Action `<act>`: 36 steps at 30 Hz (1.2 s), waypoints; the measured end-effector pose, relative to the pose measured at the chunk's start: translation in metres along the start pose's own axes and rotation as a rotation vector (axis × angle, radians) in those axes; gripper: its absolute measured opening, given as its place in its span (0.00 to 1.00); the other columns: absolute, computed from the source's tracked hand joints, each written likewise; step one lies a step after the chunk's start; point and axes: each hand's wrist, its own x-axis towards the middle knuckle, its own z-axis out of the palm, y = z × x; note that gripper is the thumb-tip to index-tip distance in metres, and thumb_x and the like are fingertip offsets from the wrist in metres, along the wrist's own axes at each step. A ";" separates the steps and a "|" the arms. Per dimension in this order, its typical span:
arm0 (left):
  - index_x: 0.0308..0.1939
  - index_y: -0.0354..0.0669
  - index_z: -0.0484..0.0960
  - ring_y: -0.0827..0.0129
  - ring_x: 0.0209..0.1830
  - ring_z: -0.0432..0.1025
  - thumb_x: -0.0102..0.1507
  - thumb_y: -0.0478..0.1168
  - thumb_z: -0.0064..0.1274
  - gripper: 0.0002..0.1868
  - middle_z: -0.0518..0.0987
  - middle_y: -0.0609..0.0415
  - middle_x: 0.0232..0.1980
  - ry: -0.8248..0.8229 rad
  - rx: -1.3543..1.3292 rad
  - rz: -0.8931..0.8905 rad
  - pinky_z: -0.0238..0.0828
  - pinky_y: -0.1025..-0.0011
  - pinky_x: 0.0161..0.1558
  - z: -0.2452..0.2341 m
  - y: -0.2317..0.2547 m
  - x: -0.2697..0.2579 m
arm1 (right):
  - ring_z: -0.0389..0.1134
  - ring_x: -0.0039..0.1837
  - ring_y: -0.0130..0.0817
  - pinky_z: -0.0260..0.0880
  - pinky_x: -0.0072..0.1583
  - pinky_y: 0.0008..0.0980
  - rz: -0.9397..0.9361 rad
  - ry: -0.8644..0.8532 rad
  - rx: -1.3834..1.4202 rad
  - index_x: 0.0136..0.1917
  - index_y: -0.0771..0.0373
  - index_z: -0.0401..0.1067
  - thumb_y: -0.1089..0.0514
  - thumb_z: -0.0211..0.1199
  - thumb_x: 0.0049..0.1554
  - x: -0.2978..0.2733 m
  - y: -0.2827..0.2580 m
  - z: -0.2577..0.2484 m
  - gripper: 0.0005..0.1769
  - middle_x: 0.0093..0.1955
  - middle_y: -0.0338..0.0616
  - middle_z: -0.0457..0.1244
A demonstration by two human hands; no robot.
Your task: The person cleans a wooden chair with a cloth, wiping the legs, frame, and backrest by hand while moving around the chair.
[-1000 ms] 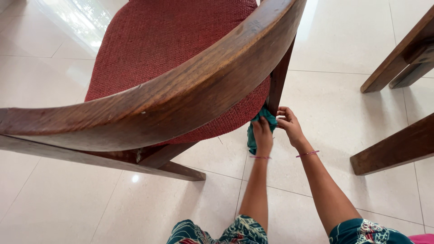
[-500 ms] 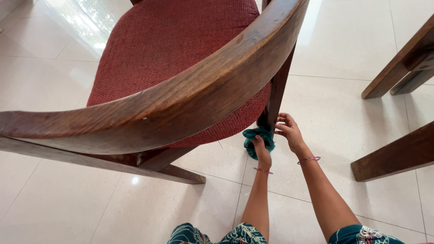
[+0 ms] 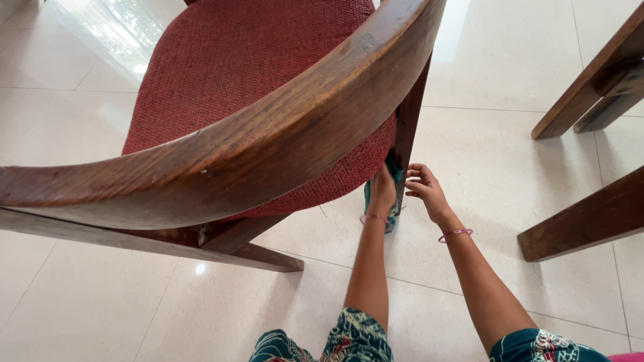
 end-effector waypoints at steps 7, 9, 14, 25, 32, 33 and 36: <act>0.74 0.32 0.62 0.40 0.70 0.61 0.74 0.70 0.15 0.46 0.65 0.31 0.72 0.017 0.248 0.091 0.54 0.52 0.67 0.002 0.019 -0.015 | 0.65 0.55 0.24 0.68 0.55 0.31 0.010 -0.004 0.002 0.66 0.56 0.64 0.60 0.58 0.56 0.001 0.004 -0.006 0.24 0.56 0.36 0.61; 0.70 0.31 0.65 0.44 0.61 0.68 0.71 0.73 0.15 0.49 0.72 0.32 0.64 0.064 0.212 0.041 0.63 0.55 0.61 0.015 0.016 -0.038 | 0.64 0.55 0.24 0.68 0.55 0.30 0.027 -0.004 0.024 0.66 0.55 0.64 0.60 0.58 0.56 0.005 0.011 -0.008 0.25 0.55 0.36 0.60; 0.79 0.36 0.55 0.57 0.56 0.73 0.64 0.78 0.14 0.56 0.76 0.36 0.60 0.220 0.025 0.025 0.68 0.65 0.59 0.024 -0.007 -0.082 | 0.63 0.54 0.26 0.64 0.52 0.29 -0.030 0.006 0.014 0.67 0.57 0.65 0.60 0.57 0.55 0.007 0.020 -0.005 0.25 0.57 0.37 0.62; 0.82 0.47 0.42 0.50 0.83 0.43 0.60 0.82 0.13 0.58 0.45 0.41 0.84 0.174 -0.179 -0.067 0.42 0.60 0.76 -0.007 -0.015 -0.078 | 0.68 0.59 0.37 0.75 0.57 0.42 0.390 -0.162 -0.417 0.64 0.56 0.56 0.47 0.68 0.53 -0.015 0.009 -0.004 0.32 0.56 0.48 0.65; 0.81 0.58 0.43 0.44 0.80 0.50 0.55 0.82 0.07 0.56 0.50 0.40 0.81 0.206 -0.081 -0.241 0.55 0.54 0.73 -0.001 -0.001 -0.080 | 0.69 0.64 0.40 0.72 0.61 0.40 0.428 -0.334 -0.576 0.75 0.52 0.54 0.46 0.65 0.51 -0.025 0.005 0.000 0.42 0.63 0.48 0.66; 0.81 0.60 0.43 0.44 0.79 0.52 0.56 0.82 0.06 0.55 0.52 0.40 0.80 0.206 -0.069 -0.264 0.57 0.53 0.72 -0.001 -0.002 -0.081 | 0.69 0.64 0.40 0.72 0.61 0.40 0.431 -0.335 -0.574 0.75 0.52 0.54 0.46 0.65 0.51 -0.025 0.005 -0.001 0.42 0.63 0.48 0.66; 0.81 0.62 0.45 0.43 0.74 0.60 0.57 0.80 0.04 0.54 0.60 0.39 0.77 0.204 0.032 -0.271 0.59 0.54 0.70 -0.001 -0.017 -0.080 | 0.68 0.63 0.39 0.71 0.60 0.39 0.455 -0.349 -0.658 0.76 0.48 0.55 0.45 0.66 0.52 -0.022 0.015 -0.008 0.42 0.63 0.49 0.66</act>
